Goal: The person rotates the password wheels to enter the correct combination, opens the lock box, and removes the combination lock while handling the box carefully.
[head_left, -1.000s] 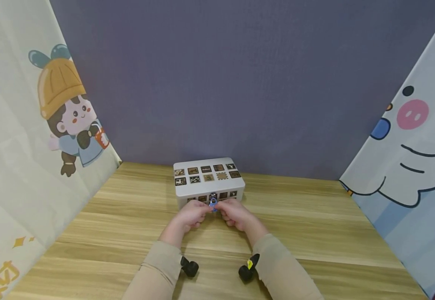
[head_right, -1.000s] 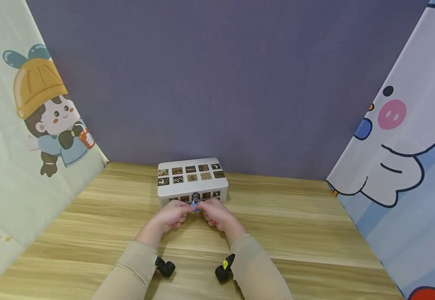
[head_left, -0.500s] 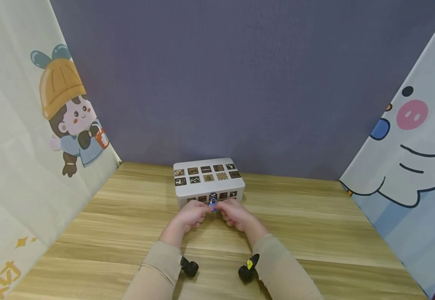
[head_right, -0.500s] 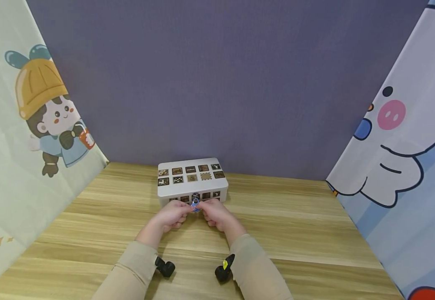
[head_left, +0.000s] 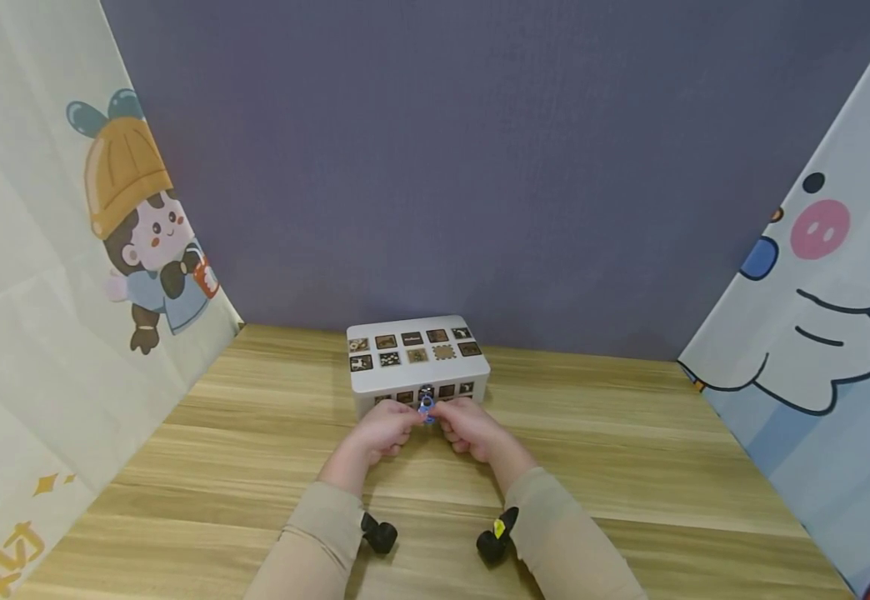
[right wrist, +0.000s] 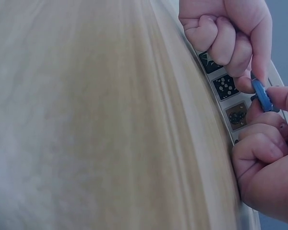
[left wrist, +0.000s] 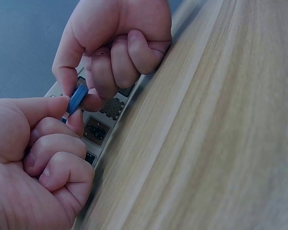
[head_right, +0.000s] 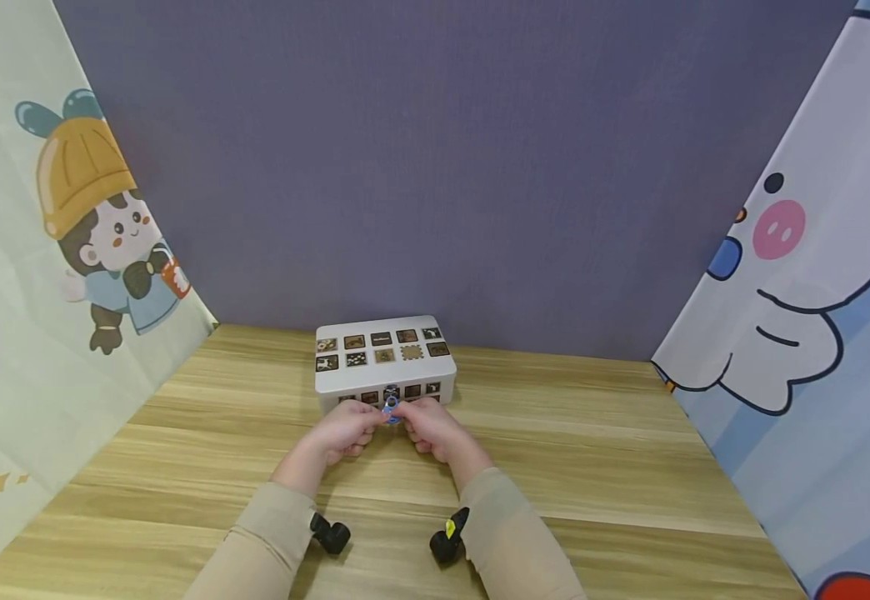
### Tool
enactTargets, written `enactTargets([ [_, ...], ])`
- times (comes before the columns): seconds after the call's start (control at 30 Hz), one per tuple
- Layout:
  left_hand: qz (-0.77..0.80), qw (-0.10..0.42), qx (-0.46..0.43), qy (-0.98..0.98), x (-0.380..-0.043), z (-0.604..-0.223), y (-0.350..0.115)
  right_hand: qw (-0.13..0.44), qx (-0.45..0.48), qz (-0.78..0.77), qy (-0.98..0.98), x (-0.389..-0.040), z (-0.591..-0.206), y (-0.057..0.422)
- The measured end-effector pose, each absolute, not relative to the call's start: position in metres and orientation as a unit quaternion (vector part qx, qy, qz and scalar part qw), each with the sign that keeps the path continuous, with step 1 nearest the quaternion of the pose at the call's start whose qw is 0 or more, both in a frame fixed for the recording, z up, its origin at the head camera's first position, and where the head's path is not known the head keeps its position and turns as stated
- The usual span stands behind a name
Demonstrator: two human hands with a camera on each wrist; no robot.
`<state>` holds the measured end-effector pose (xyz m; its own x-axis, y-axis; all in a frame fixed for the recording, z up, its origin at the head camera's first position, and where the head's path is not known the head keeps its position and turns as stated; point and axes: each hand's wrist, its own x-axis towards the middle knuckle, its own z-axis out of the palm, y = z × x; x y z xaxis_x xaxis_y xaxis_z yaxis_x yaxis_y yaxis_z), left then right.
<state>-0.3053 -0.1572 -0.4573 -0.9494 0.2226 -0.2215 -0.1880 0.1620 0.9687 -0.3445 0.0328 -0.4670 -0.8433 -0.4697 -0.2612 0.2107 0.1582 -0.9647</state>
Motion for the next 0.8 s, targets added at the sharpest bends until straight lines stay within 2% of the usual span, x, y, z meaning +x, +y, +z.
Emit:
enactTargets([
  [0.8, 0.651, 0.158, 0.009, 0.742, -0.3072, -0.4593, -0.1552, 0.268, -0.088, -0.644, 0.711, -0.3444, -0.4682, 0.0343],
])
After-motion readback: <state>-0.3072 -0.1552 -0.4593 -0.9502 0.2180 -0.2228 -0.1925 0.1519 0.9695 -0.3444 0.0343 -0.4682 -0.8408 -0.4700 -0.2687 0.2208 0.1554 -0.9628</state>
